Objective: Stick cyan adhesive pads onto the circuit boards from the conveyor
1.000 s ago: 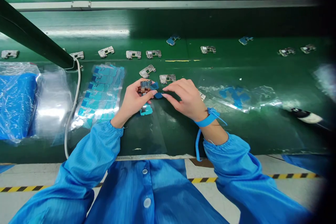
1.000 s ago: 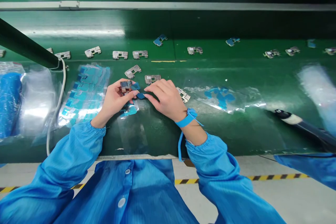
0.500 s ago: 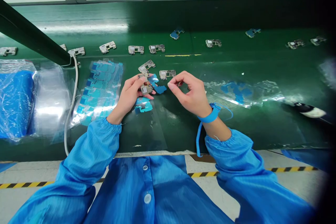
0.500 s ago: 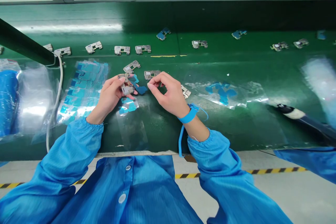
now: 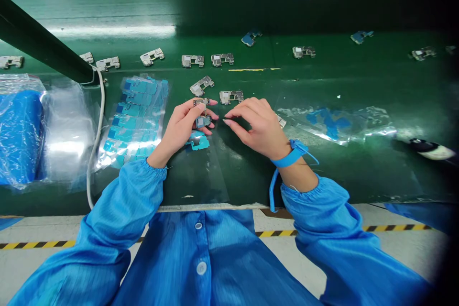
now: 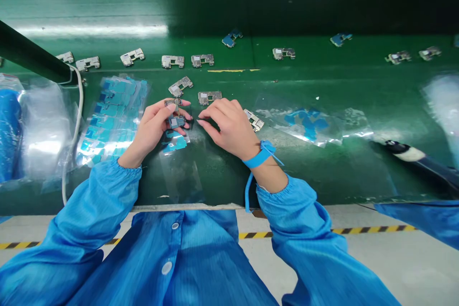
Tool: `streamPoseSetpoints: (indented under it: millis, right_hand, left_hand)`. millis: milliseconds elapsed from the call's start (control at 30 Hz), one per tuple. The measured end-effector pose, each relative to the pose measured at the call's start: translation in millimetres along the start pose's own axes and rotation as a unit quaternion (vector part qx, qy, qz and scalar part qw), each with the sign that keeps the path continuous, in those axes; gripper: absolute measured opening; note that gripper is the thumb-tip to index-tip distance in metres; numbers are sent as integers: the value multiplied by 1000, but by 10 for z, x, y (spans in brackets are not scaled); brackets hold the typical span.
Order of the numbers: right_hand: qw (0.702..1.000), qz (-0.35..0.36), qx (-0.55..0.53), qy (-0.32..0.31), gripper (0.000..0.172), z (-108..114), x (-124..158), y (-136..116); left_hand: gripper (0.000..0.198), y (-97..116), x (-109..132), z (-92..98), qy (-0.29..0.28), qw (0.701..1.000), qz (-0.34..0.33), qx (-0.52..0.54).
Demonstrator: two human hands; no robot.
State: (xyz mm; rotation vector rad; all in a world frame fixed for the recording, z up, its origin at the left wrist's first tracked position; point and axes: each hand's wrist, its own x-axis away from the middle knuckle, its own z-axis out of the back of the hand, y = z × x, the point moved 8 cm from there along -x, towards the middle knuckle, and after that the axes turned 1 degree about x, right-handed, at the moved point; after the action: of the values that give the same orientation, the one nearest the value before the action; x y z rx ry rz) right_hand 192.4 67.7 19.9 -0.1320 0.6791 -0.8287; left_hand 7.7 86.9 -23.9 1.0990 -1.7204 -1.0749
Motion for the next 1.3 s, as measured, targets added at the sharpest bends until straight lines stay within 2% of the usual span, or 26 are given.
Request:
streamPoseSetpoints:
  millis: [300, 467, 667, 733, 900, 1033, 1167, 1233, 1300]
  right_hand:
    - [999, -21, -37, -32, 8, -55, -7, 24]
    - [998, -9, -49, -38, 16, -46, -7, -20]
    - [996, -35, -58, -51, 47, -61, 8, 6]
    - [997, -34, -61, -46, 50, -59, 7, 13]
    - [997, -19, -64, -46, 24, -77, 1, 22]
    - [997, -13, -72, -21, 13, -30, -8, 26]
    - [997, -29, -67, 4, 6, 37, -28, 35]
    - [997, -24, -71, 20, 5, 71, -37, 8]
    - [996, -19, -77, 34, 6, 99, -39, -25]
  left_hand:
    - [43, -17, 13, -32, -8, 1000, 8, -8]
    - [35, 6, 23, -52, -4, 1000, 12, -6]
    - [33, -1, 16, -39, -4, 1000, 8, -24]
    - [32, -12, 12, -37, -8, 999, 7, -32]
    - [33, -19, 4, -43, -14, 999, 9, -35]
    - [37, 42, 16, -29, -2, 998, -17, -56]
    - [38, 192, 69, -29, 18, 975, -108, -191]
    - [39, 208, 85, -64, 10, 958, -132, -256]
    - [31, 199, 84, -80, 8, 947, -144, -288]
